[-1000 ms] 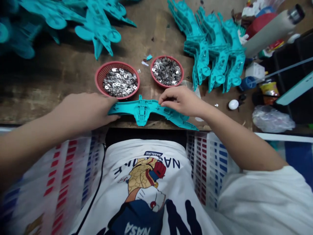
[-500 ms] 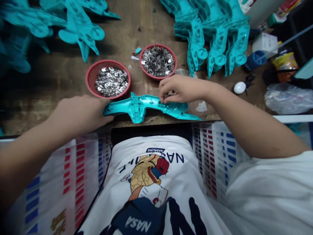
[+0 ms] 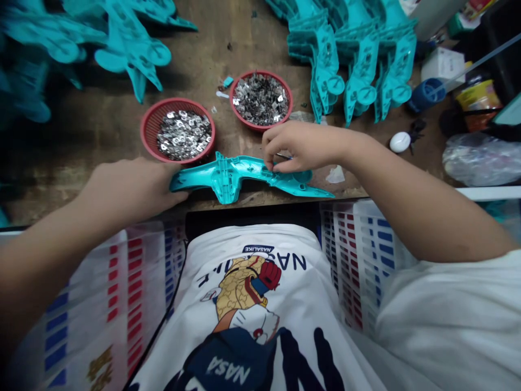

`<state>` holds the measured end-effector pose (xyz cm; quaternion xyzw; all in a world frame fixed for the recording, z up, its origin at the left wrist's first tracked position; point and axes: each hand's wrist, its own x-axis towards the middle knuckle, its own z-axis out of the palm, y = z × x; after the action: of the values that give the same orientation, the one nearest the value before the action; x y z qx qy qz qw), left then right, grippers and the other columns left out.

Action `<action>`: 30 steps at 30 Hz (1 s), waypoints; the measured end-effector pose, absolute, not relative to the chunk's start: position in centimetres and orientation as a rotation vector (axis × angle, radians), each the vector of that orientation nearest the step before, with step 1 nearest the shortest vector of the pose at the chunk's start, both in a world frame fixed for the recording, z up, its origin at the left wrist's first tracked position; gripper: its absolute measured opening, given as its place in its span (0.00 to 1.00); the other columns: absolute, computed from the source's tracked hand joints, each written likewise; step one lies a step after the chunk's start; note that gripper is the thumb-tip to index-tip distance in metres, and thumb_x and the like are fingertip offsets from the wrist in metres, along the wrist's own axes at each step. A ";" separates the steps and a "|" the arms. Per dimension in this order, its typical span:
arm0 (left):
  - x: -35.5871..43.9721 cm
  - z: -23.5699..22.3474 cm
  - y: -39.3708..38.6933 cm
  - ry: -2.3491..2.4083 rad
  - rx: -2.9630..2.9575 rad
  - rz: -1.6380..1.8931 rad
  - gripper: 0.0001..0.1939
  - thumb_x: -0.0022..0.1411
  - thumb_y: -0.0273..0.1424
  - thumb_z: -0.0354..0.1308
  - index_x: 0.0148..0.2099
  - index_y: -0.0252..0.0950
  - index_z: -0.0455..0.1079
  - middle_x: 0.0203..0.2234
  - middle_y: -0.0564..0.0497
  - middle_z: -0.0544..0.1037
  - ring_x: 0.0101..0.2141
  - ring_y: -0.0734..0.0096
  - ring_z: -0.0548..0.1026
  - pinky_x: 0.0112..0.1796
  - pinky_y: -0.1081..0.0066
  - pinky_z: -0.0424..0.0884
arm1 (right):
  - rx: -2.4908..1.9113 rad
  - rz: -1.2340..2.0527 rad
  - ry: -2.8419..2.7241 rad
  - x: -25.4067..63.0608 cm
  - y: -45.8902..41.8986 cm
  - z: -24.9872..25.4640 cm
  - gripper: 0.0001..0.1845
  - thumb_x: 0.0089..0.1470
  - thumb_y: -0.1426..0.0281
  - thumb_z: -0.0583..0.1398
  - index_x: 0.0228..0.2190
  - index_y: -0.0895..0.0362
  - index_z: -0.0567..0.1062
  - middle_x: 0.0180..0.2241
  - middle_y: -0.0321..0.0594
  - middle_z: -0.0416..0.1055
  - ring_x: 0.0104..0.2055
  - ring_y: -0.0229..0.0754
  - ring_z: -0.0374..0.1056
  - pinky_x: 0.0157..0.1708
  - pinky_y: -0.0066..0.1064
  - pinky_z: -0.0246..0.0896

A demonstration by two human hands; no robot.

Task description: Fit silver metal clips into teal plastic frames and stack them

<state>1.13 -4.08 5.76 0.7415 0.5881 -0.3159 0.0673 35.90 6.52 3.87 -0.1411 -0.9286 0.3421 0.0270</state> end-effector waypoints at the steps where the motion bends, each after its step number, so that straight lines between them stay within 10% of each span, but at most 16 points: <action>1: 1.1 5.4 -4.1 1.782 2.236 -0.937 0.21 0.74 0.47 0.62 0.61 0.40 0.78 0.52 0.35 0.87 0.49 0.32 0.88 0.43 0.47 0.85 | -0.441 1.042 -2.890 36.0 6.5 3.9 0.14 0.78 0.61 0.63 0.46 0.54 0.88 0.49 0.44 0.80 0.50 0.46 0.76 0.53 0.39 0.71; 8: -0.5 8.1 -5.5 1.916 2.171 -0.720 0.30 0.72 0.57 0.67 0.65 0.44 0.82 0.48 0.37 0.89 0.48 0.27 0.88 0.47 0.44 0.84 | -0.376 1.016 -2.862 36.2 7.0 4.7 0.17 0.79 0.55 0.64 0.50 0.51 0.90 0.53 0.42 0.82 0.53 0.47 0.77 0.57 0.39 0.71; 14: -0.4 10.1 -1.9 2.032 2.366 -0.634 0.21 0.80 0.41 0.53 0.54 0.39 0.85 0.50 0.38 0.88 0.49 0.42 0.86 0.45 0.56 0.79 | -0.434 0.961 -2.694 35.7 6.8 6.2 0.17 0.77 0.57 0.64 0.50 0.51 0.90 0.50 0.42 0.85 0.51 0.46 0.80 0.56 0.38 0.73; 30: 0.1 4.6 5.2 1.984 2.184 -0.677 0.21 0.70 0.32 0.61 0.58 0.42 0.90 0.54 0.39 0.90 0.56 0.37 0.87 0.52 0.54 0.81 | -0.922 0.603 -2.874 34.8 7.3 4.9 0.14 0.71 0.65 0.65 0.49 0.50 0.92 0.47 0.42 0.89 0.45 0.51 0.81 0.42 0.39 0.67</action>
<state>0.13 5.16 4.63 0.7203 0.6542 -0.2234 0.0571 34.77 7.29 4.86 -0.2994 -0.9333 0.1959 0.0319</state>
